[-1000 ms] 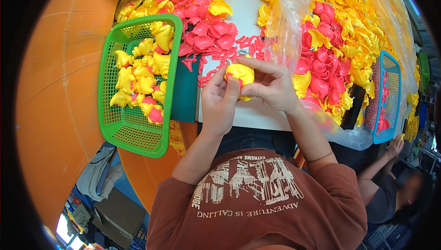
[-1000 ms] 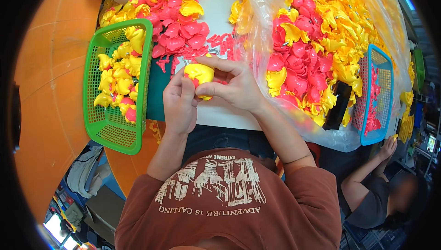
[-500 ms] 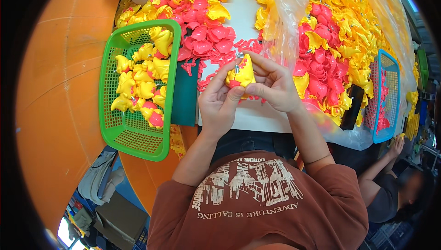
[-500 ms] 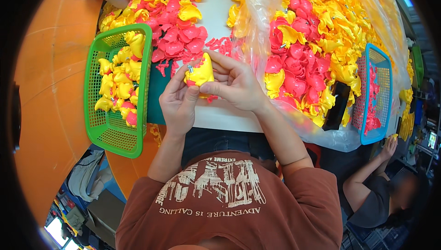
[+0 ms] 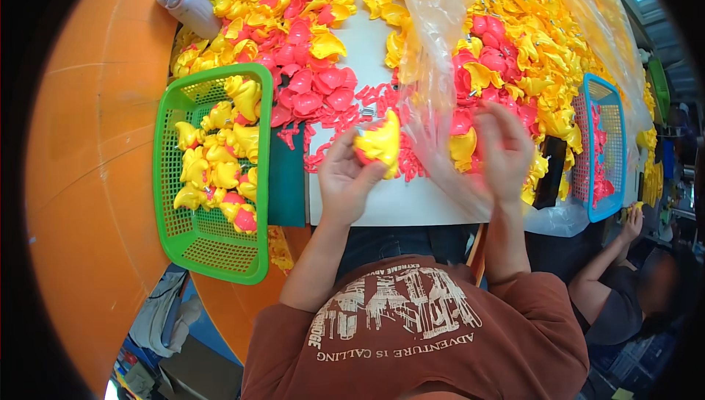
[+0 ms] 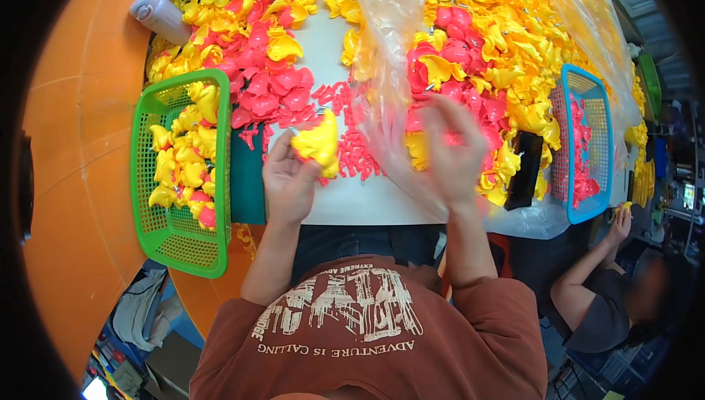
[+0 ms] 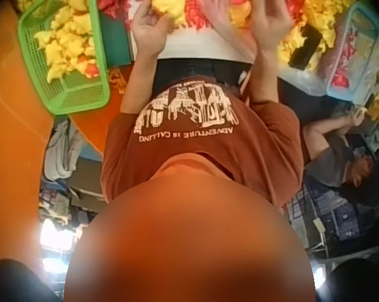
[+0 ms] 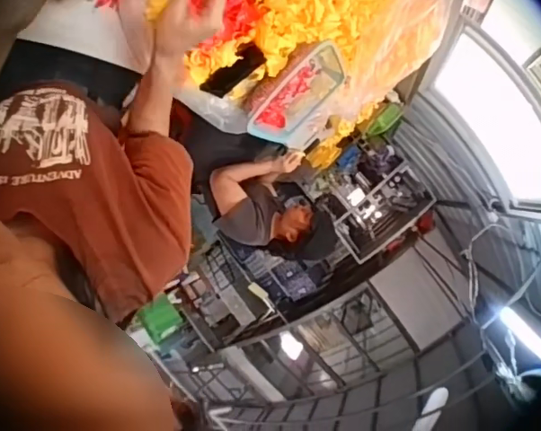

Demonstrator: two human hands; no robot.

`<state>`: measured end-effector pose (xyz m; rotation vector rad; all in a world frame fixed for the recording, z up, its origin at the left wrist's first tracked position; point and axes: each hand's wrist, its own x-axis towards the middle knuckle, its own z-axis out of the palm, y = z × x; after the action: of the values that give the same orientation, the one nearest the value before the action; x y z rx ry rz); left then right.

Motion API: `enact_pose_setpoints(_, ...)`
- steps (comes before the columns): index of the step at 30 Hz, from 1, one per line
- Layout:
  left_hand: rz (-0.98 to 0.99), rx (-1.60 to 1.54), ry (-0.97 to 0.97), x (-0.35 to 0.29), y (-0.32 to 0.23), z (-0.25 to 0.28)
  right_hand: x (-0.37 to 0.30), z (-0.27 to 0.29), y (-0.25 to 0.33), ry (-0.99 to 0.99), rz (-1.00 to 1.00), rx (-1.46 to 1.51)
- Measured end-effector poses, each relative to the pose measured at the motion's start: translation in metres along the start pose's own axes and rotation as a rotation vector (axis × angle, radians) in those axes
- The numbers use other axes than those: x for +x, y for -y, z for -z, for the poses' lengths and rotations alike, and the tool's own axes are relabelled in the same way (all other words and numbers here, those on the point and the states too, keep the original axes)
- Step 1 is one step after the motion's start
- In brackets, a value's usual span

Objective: Assembling small plastic toy ducks from multiple colored components on a factory workbench.

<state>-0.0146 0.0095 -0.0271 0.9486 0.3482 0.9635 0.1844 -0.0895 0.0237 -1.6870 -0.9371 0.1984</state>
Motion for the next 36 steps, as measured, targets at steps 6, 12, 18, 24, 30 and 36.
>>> enact_pose_setpoints(6,0.209,-0.416,-0.118,0.017,-0.011,0.002,-0.017,0.117,-0.056,-0.292,-0.225,-1.232)
enact_pose_setpoints(12,0.315,-0.554,-0.089,0.01,-0.012,0.016,-0.027,0.149,-0.095,-0.121,-0.33,-1.157)
enact_pose_setpoints(18,0.328,-0.522,-0.091,-0.001,-0.018,0.028,-0.027,0.166,-0.088,-0.083,-0.405,-0.669)
enact_pose_setpoints(24,0.327,-0.515,-0.072,-0.004,-0.019,0.02,-0.028,0.18,-0.12,-0.189,-0.477,-0.664)
enact_pose_setpoints(30,0.323,-0.527,-0.072,-0.007,-0.018,0.022,-0.013,0.166,-0.105,-0.204,-0.621,-0.682)
enact_pose_setpoints(36,0.332,-0.554,-0.096,-0.01,-0.018,0.025,-0.015,0.151,-0.099,-0.304,-0.639,-0.955)
